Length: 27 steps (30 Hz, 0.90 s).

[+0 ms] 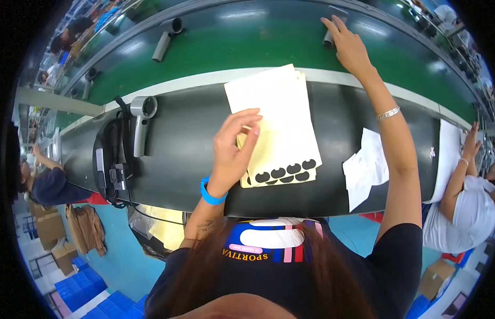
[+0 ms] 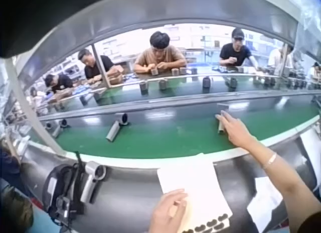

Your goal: The person peels small circular adhesive labels from a backing sheet and applies them precisely to a cylindrical component by hand.

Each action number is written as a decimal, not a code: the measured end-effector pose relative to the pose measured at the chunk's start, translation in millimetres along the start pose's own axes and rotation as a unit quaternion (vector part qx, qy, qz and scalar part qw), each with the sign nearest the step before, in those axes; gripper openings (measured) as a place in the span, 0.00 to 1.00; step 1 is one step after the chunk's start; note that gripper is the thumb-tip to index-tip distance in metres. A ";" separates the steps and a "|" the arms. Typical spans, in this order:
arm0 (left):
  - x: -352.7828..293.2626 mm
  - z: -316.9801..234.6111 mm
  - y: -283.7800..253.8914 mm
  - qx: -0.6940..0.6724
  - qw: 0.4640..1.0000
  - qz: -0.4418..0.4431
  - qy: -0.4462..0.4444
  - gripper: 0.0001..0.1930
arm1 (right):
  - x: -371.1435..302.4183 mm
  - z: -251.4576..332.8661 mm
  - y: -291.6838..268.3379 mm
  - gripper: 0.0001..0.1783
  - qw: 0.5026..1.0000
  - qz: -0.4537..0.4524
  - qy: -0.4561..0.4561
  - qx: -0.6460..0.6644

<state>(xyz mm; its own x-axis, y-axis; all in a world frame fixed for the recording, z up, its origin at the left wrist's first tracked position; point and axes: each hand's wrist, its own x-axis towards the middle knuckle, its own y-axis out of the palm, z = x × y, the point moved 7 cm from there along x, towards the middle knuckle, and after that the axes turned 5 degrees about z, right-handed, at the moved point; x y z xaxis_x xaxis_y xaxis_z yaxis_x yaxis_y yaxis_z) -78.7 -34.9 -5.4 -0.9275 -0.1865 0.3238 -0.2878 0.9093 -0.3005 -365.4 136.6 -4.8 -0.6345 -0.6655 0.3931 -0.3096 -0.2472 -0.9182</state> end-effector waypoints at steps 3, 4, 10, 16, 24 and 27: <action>-1.5 7.5 -4.1 0.090 0.996 -0.017 0.008 0.10 | -27.1 46.9 -29.0 0.31 0.994 -0.014 0.008 0.110; -1.7 8.0 -8.1 0.130 0.991 -0.025 0.013 0.10 | -37.3 64.5 -40.8 0.27 0.986 -0.028 -0.006 0.167; -10.8 0.8 -26.2 0.162 0.982 -0.074 0.057 0.11 | -96.4 161.2 -95.9 0.11 0.955 0.004 -0.060 0.290; -49.5 -4.4 -149.0 0.514 0.792 -0.328 0.039 0.21 | -124.8 152.4 -104.9 0.09 0.943 -0.012 0.010 0.331; -88.5 42.4 -233.5 0.351 0.863 -0.356 -0.078 0.18 | -130.3 167.4 -112.8 0.06 0.930 -0.006 0.019 0.368; -66.4 -3.9 -192.8 0.271 0.890 -0.366 0.017 0.16 | -132.8 179.1 -129.8 0.05 0.924 -0.028 0.008 0.381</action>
<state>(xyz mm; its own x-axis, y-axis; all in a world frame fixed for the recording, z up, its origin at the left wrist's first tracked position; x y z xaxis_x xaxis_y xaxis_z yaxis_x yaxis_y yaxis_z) 39.3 -196.5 34.5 -0.4399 -0.6349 0.6351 -0.8930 0.2345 -0.3842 -114.1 131.0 53.4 -0.6450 -0.6276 0.4360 0.2422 -0.7090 -0.6623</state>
